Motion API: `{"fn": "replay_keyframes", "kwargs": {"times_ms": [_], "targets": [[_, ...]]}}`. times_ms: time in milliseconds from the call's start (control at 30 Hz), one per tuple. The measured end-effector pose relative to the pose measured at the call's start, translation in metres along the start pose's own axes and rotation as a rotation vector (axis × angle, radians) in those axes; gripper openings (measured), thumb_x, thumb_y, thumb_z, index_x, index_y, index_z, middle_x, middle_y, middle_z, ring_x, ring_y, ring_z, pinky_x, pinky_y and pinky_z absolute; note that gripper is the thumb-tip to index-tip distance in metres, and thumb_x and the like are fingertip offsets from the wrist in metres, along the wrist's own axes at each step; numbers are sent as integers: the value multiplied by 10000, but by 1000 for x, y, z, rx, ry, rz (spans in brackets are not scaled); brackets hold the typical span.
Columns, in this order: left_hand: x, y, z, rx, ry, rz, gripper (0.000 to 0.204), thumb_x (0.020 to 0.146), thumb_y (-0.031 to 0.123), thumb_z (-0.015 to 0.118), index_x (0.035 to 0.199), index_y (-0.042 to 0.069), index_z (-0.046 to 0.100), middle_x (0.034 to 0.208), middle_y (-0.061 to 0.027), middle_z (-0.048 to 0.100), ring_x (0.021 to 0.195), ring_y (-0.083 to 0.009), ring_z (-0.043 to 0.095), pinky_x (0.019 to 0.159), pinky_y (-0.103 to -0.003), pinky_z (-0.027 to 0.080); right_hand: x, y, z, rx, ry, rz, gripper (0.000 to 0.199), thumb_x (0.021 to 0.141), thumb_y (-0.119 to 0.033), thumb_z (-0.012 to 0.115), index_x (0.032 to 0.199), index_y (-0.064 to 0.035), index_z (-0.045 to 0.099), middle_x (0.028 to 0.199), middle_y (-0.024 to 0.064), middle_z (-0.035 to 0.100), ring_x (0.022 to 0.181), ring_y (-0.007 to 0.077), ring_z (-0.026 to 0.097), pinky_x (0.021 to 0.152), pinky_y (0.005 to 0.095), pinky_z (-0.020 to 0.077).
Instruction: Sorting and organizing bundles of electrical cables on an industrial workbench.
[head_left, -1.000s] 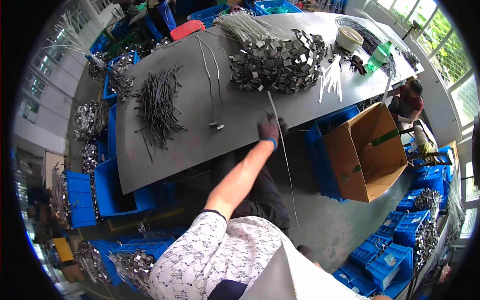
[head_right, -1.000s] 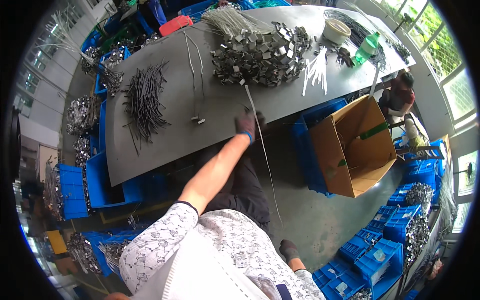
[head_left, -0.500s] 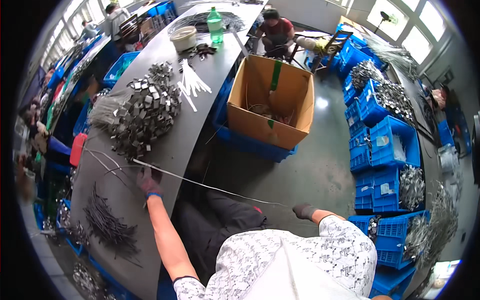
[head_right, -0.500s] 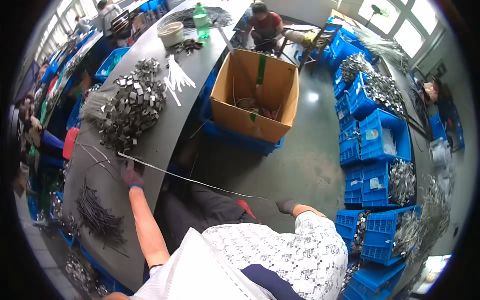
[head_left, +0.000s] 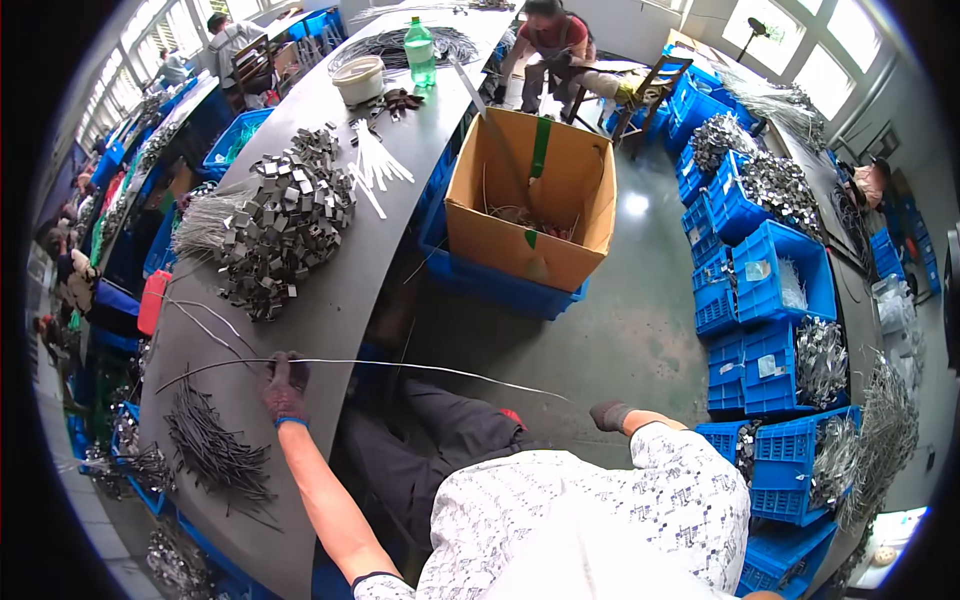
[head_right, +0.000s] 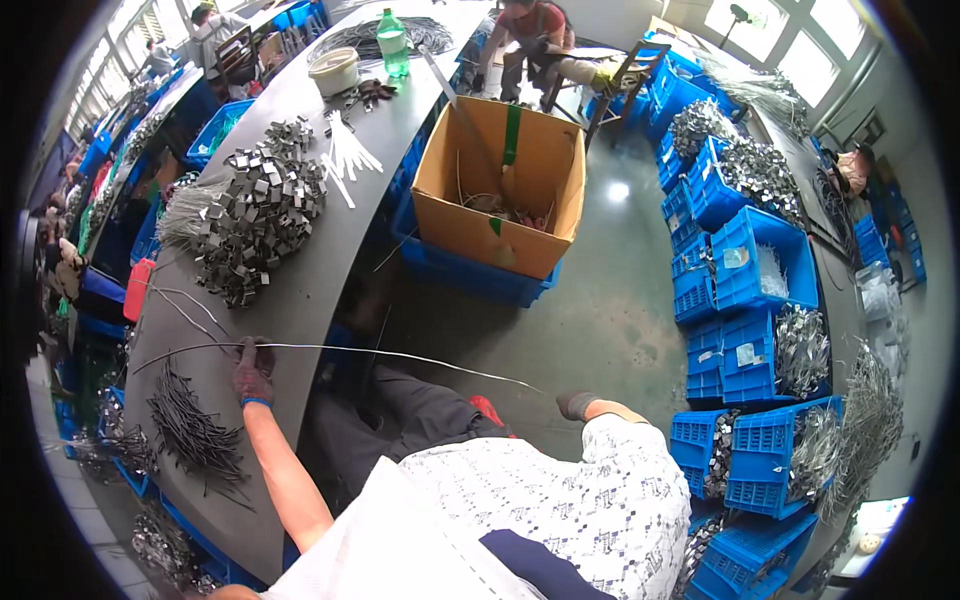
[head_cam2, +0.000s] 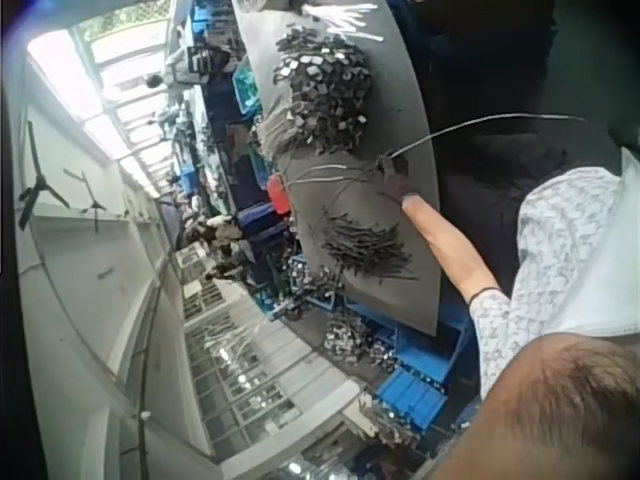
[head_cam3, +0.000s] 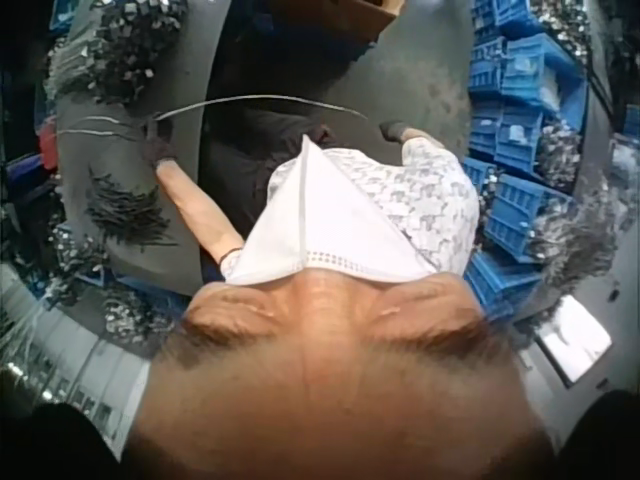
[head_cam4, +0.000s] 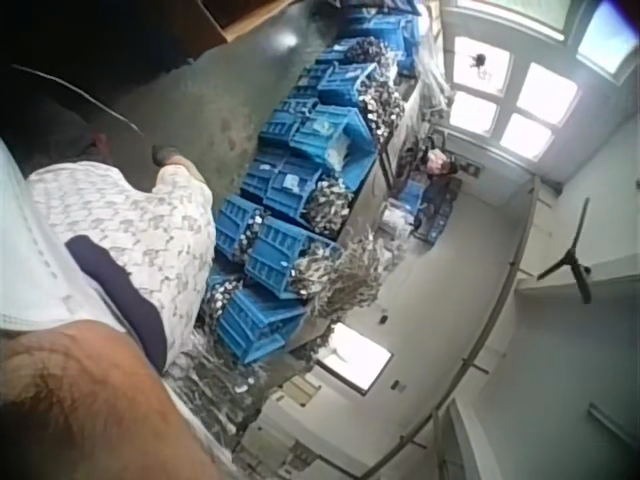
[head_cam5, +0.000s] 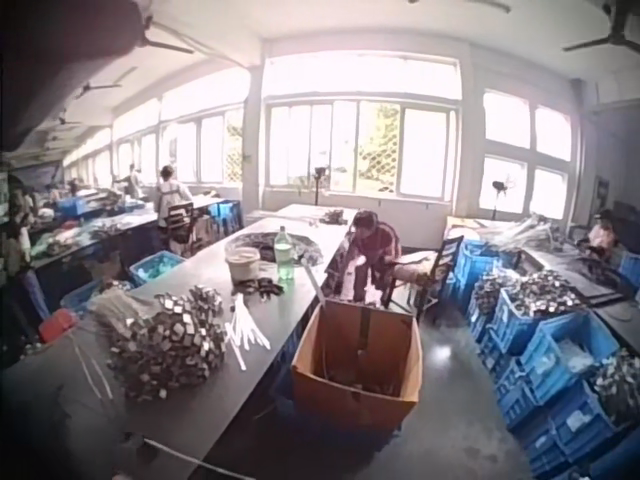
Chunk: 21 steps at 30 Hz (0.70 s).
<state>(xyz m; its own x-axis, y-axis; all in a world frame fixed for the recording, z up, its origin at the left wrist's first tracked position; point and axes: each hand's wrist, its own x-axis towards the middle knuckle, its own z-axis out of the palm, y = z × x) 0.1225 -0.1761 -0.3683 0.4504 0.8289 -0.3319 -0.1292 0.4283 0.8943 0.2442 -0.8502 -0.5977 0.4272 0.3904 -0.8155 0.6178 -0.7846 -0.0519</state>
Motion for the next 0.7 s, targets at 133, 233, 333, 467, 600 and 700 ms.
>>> {"fn": "replay_keyframes", "kwargs": {"times_ms": [133, 233, 333, 467, 600, 700], "targets": [[-13, 15, -15, -126, -61, 20, 119, 930, 205, 698, 992, 108, 666, 903, -41, 713, 812, -168, 692, 720, -306, 590, 9, 16, 15, 16, 83, -12, 273, 830, -96, 561, 1058, -19, 692, 1072, 219, 688, 1037, 404, 655, 832, 482, 526], [19, 5, -28, -141, 11, 68, 131, 905, 203, 733, 959, 98, 676, 905, -34, 712, 797, -153, 683, 737, -292, 579, 16, 4, -13, -47, 13, -129, 272, 854, -114, 558, 1091, -44, 671, 1098, 215, 678, 1041, 405, 648, 856, 485, 520], [20, -37, -2, -94, -82, 55, 139, 900, 205, 741, 939, 84, 682, 889, -22, 702, 781, -137, 671, 752, -272, 563, 24, -82, -97, 109, 157, -296, 262, 889, -125, 527, 1103, -63, 664, 1086, 227, 673, 1021, 397, 653, 860, 494, 505], [-24, -79, 55, -39, -125, -4, 139, 899, 196, 741, 926, 72, 687, 885, -16, 697, 787, -123, 662, 751, -254, 551, 32, -234, -224, 504, 611, -643, 295, 944, -260, 549, 1169, -85, 623, 991, 229, 678, 922, 413, 659, 773, 487, 515], [-52, -104, 36, 74, -115, 38, 143, 912, 191, 728, 965, 61, 707, 910, -24, 701, 816, -118, 648, 746, -265, 539, 2, -348, -304, 1002, 547, -813, 290, 926, -231, 567, 1157, -64, 622, 976, 225, 676, 912, 404, 647, 795, 464, 517], [-88, -82, 38, 244, -25, 140, 209, 944, 228, 684, 1036, 43, 717, 959, -44, 708, 856, -135, 642, 769, -292, 530, 32, -394, -324, 999, 724, -918, 253, 871, -195, 594, 1066, -44, 648, 987, 221, 667, 907, 400, 637, 806, 450, 516]]}}
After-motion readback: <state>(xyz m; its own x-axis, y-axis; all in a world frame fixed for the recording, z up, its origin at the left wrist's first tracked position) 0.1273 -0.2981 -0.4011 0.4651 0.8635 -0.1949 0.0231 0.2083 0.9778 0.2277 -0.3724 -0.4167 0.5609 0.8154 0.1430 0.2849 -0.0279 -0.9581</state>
